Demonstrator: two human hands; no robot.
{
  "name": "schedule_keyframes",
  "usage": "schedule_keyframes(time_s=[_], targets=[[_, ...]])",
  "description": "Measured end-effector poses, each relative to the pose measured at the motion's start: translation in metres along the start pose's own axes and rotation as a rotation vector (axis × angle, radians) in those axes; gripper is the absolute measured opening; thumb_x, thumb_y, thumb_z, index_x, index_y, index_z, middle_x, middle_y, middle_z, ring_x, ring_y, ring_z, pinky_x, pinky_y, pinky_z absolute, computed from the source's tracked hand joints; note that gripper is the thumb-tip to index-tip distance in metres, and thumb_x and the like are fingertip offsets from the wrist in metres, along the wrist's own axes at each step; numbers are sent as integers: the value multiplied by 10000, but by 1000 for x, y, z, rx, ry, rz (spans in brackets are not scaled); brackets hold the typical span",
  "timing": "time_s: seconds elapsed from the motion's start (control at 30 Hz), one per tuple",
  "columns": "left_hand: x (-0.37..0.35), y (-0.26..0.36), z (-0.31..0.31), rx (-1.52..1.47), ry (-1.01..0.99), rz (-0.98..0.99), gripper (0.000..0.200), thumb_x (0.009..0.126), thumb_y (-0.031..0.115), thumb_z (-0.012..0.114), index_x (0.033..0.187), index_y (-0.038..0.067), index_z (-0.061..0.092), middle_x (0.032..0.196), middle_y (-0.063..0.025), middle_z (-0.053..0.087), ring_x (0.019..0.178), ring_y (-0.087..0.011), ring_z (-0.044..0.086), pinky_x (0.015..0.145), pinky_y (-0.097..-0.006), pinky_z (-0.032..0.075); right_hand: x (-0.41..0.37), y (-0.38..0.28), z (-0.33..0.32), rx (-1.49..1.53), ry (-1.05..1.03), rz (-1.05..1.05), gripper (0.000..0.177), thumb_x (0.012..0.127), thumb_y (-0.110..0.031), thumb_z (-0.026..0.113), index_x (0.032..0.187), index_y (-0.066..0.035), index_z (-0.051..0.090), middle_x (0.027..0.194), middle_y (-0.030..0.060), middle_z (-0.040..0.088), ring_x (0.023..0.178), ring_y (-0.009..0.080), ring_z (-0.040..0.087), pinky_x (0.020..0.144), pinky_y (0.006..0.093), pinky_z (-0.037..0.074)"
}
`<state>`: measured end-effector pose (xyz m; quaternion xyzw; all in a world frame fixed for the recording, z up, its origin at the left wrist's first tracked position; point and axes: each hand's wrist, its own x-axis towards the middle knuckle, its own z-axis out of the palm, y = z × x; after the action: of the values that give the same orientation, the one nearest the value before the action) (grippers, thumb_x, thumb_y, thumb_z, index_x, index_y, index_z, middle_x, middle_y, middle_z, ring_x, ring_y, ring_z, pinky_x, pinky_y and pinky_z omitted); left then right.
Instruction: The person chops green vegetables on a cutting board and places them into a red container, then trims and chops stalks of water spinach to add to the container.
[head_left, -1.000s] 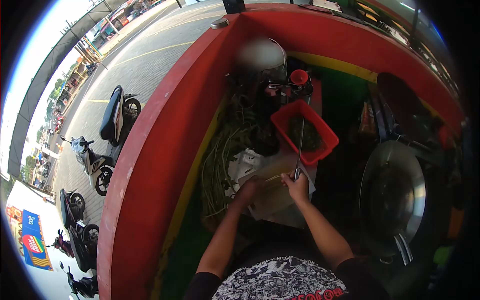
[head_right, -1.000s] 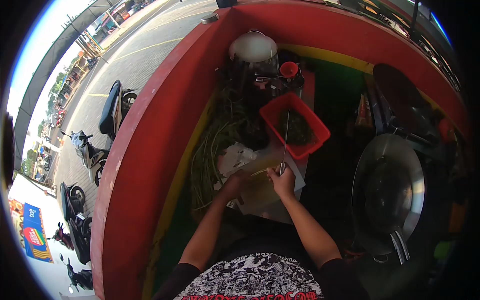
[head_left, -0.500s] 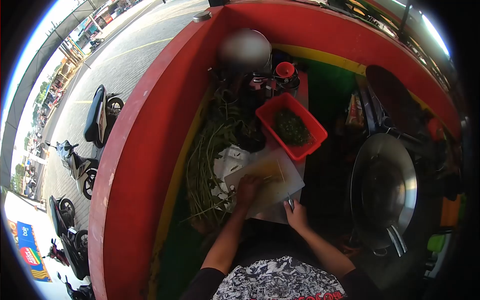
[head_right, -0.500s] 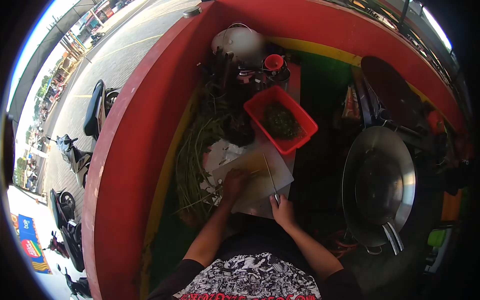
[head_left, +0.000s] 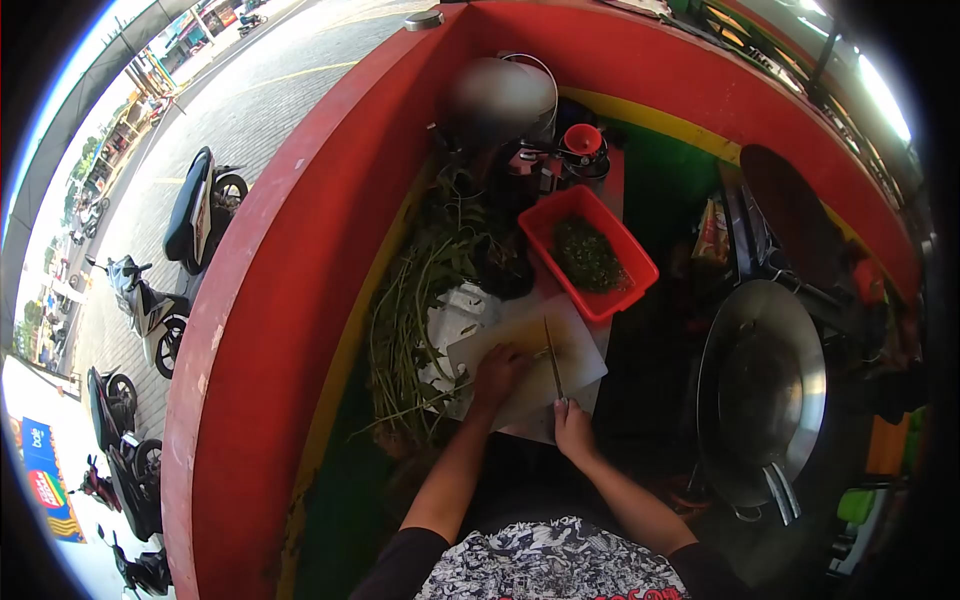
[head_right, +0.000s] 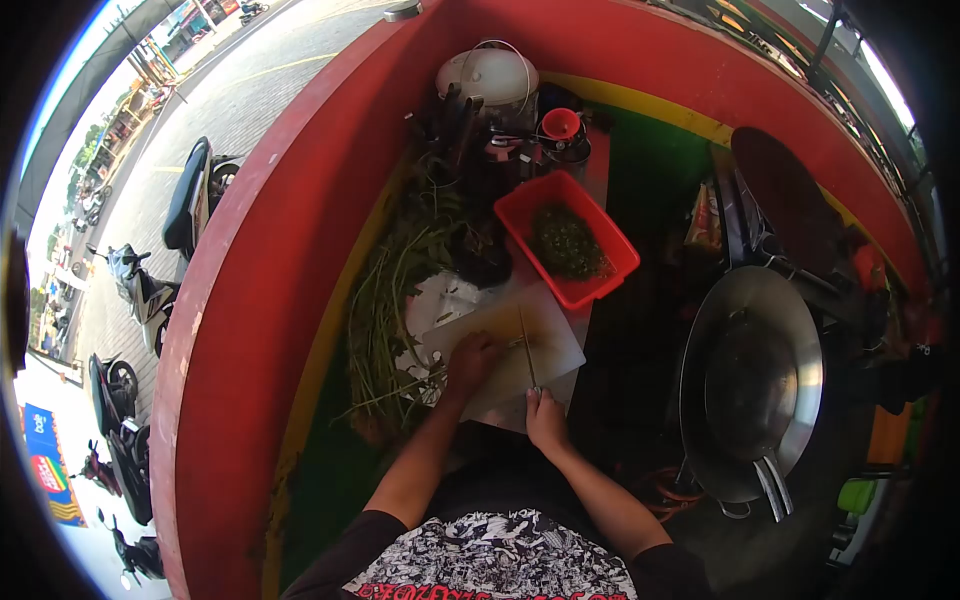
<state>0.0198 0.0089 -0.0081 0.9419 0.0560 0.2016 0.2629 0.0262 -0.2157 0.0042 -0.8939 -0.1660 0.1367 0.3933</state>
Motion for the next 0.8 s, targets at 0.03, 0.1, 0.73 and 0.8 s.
schedule_keyframes(time_s=[0.03, 0.1, 0.73, 0.8], targets=[[1, -2, 1, 2, 8, -2, 173, 830, 197, 728, 991, 159, 780, 1003, -67, 663, 1015, -307, 661, 875, -457, 550, 4, -4, -4, -2, -1, -8, 396, 1117, -302, 535, 983, 59, 631, 827, 318, 705, 844, 549, 691, 731, 622, 534], [0, -2, 2, 11, 23, 5, 144, 836, 193, 724, 965, 149, 771, 1001, -68, 672, 1011, -305, 668, 879, -455, 551, 12, -6, -14, -76, 7, 29, 424, 1119, -328, 530, 1007, 67, 638, 825, 314, 700, 853, 539, 691, 724, 605, 533], [-5, 14, 24, 39, 101, -111, 238, 846, 155, 695, 1063, 103, 779, 1067, -95, 723, 1025, -313, 702, 885, -449, 570, 23, -22, -30, -168, -133, -7, 451, 1119, -340, 521, 999, 77, 644, 852, 360, 691, 868, 555, 690, 758, 614, 554], [-6, 17, 23, 126, 94, -54, 246, 824, 149, 679, 1045, 98, 774, 1053, -88, 708, 1011, -310, 692, 873, -451, 575, 14, -20, -20, -147, -104, -33, 463, 1123, -346, 511, 997, 79, 645, 841, 358, 691, 864, 558, 688, 761, 617, 552]])
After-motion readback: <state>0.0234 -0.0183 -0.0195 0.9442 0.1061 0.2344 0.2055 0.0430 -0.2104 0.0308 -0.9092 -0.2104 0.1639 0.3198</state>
